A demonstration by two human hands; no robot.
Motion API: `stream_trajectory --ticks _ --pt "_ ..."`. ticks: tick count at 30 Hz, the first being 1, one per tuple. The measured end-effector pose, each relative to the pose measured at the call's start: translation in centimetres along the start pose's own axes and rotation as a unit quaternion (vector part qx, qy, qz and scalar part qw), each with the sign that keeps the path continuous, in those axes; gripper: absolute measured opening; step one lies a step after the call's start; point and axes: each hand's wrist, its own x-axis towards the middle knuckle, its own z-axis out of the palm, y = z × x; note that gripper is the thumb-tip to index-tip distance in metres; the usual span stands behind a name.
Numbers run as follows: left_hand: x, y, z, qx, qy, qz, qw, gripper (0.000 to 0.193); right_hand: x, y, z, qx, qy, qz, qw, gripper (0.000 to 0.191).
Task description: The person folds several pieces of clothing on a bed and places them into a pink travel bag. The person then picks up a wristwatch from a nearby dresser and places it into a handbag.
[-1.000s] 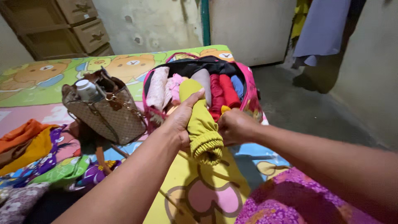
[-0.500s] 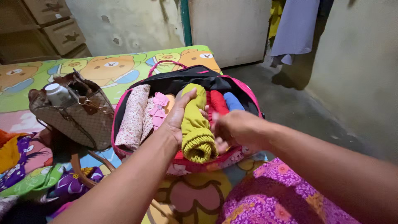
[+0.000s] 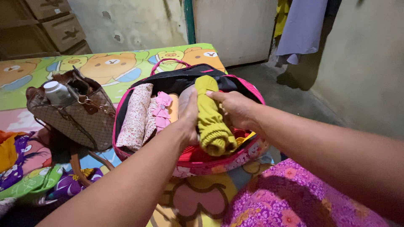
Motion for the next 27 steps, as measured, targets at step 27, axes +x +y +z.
stream_trajectory --ticks 27 --pt "14.8 -4.0 2.4 0.627 0.126 0.334 0.692 0.067 2.5 -2.4 -10.5 -0.744 0.198 -0.210 0.602 0.026"
